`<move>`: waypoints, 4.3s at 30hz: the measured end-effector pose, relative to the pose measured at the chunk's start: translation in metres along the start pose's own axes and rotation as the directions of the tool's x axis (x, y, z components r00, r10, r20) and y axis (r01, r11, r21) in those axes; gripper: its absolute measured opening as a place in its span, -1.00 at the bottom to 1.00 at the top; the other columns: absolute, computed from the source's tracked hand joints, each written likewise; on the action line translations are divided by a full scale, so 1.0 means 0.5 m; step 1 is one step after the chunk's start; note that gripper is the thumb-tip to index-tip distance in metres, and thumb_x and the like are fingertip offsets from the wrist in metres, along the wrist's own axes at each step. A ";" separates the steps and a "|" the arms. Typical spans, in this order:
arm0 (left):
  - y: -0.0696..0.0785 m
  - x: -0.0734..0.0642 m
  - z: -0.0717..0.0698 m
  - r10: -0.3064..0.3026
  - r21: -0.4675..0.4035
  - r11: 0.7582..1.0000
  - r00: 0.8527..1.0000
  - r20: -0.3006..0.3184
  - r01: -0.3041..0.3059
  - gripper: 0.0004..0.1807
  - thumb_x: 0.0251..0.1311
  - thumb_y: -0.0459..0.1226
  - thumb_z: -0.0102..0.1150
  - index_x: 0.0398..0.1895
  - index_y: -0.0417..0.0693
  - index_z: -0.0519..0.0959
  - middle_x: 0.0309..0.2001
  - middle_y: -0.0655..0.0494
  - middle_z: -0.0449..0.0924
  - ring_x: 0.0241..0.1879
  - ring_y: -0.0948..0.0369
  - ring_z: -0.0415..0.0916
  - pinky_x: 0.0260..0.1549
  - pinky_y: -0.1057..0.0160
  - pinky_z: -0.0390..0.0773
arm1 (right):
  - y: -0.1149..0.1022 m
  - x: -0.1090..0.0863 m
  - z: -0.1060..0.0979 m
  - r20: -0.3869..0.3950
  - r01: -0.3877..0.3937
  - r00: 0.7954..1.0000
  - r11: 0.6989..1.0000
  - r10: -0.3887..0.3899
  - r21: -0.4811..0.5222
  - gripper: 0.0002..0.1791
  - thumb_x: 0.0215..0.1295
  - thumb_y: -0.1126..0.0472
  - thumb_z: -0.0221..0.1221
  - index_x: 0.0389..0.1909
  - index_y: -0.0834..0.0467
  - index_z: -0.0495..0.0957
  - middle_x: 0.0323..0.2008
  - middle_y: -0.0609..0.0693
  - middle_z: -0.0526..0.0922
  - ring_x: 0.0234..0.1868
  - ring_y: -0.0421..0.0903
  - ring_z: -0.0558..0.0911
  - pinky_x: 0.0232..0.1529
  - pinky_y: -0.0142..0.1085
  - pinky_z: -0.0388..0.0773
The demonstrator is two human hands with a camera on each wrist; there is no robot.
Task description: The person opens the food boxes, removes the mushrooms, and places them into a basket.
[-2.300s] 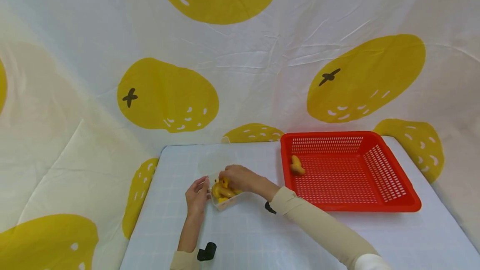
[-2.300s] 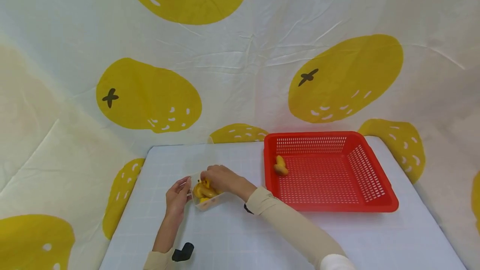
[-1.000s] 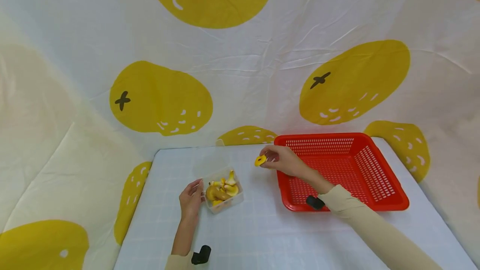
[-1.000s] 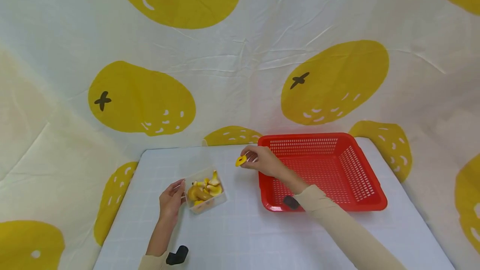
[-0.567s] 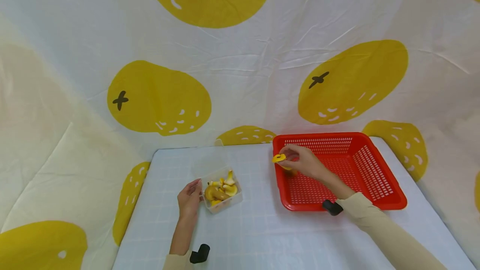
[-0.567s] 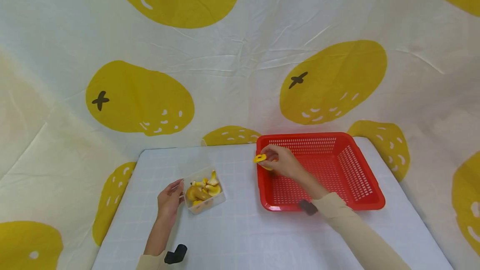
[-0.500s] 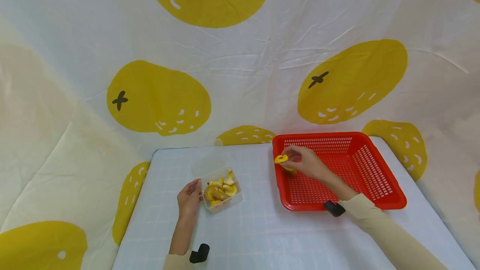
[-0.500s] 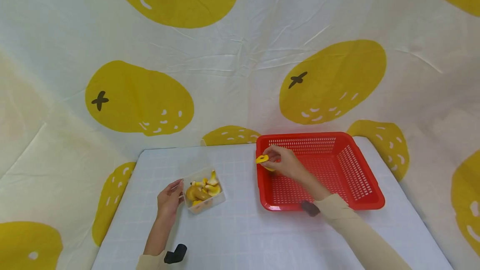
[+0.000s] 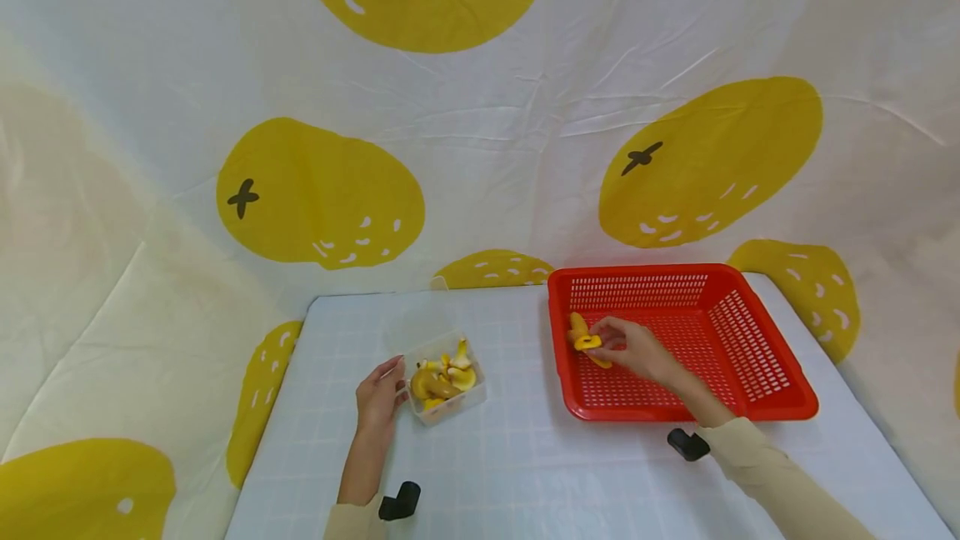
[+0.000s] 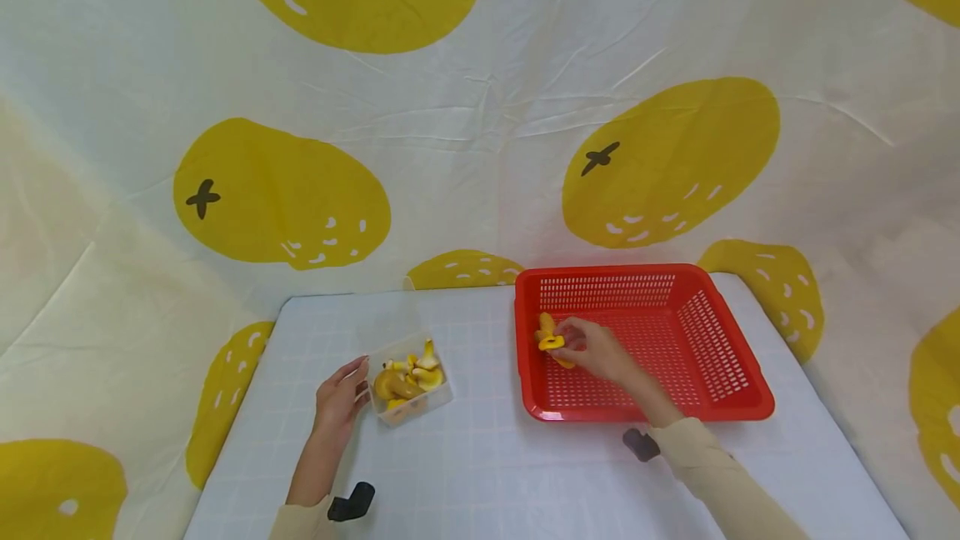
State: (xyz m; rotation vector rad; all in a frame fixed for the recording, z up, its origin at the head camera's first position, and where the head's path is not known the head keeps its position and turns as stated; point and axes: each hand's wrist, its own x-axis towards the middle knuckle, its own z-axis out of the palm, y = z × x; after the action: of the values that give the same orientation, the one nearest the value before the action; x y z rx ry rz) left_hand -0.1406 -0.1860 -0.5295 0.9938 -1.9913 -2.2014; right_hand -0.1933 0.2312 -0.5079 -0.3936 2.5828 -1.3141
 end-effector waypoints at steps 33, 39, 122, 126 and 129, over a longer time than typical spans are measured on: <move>0.000 0.001 -0.006 -0.009 -0.028 1.000 0.999 0.031 0.010 -0.53 0.50 -0.20 0.15 0.34 -0.29 0.48 -0.01 -0.05 0.55 -0.24 0.24 0.45 -0.32 0.43 0.57 | -0.033 0.009 0.013 0.009 0.153 0.988 0.978 -0.154 -0.142 -0.86 0.35 0.38 0.32 -0.13 0.32 0.63 -0.25 0.05 0.71 -0.23 -0.05 0.62 -0.15 -0.26 0.67; -0.001 0.001 -0.008 -0.013 -0.008 1.000 0.999 0.036 0.014 -0.53 0.52 -0.18 0.12 0.35 -0.26 0.47 0.12 -0.13 0.51 -0.18 0.21 0.45 -0.28 0.43 0.58 | -0.083 0.029 0.011 0.007 0.194 0.981 0.972 -0.194 -0.132 -0.92 0.38 0.34 0.31 -0.22 0.29 0.62 -0.33 0.08 0.68 -0.29 -0.07 0.58 -0.20 -0.28 0.63; -0.012 -0.001 -0.002 0.084 -0.010 0.996 0.996 0.037 -0.083 -0.57 0.52 -0.24 0.13 0.29 -0.35 0.49 0.21 -0.32 0.48 -0.19 0.15 0.50 -0.30 0.39 0.61 | -0.274 0.142 0.297 0.280 0.437 0.861 0.899 -0.423 0.017 -0.81 0.40 0.41 0.20 -0.04 0.36 0.65 -0.12 0.14 0.71 -0.15 -0.02 0.61 0.01 -0.16 0.64; -0.014 0.002 -0.003 0.092 -0.007 0.996 0.995 0.034 -0.092 -0.56 0.51 -0.25 0.14 0.29 -0.37 0.48 0.16 -0.29 0.50 -0.21 0.14 0.50 -0.31 0.39 0.61 | -0.265 0.136 0.269 0.257 0.376 0.891 0.926 -0.375 0.047 -0.78 0.45 0.37 0.20 0.04 0.34 0.63 -0.06 0.12 0.71 -0.09 -0.04 0.63 0.02 -0.26 0.63; -0.014 0.003 -0.003 0.094 -0.020 0.995 0.995 0.037 -0.094 -0.56 0.50 -0.26 0.15 0.29 -0.38 0.48 0.12 -0.24 0.52 -0.22 0.15 0.50 -0.33 0.40 0.60 | -0.258 0.130 0.245 0.231 0.349 0.906 0.935 -0.354 0.062 -0.77 0.45 0.35 0.21 0.06 0.33 0.63 -0.06 0.11 0.71 -0.08 -0.04 0.63 0.01 -0.33 0.61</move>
State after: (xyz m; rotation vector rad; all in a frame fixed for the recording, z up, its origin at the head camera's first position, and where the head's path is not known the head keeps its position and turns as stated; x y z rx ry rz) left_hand -0.1383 -0.1867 -0.5363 0.8443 -1.9857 -2.2012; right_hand -0.1988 0.0443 -0.4783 -0.9907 2.3675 -1.3007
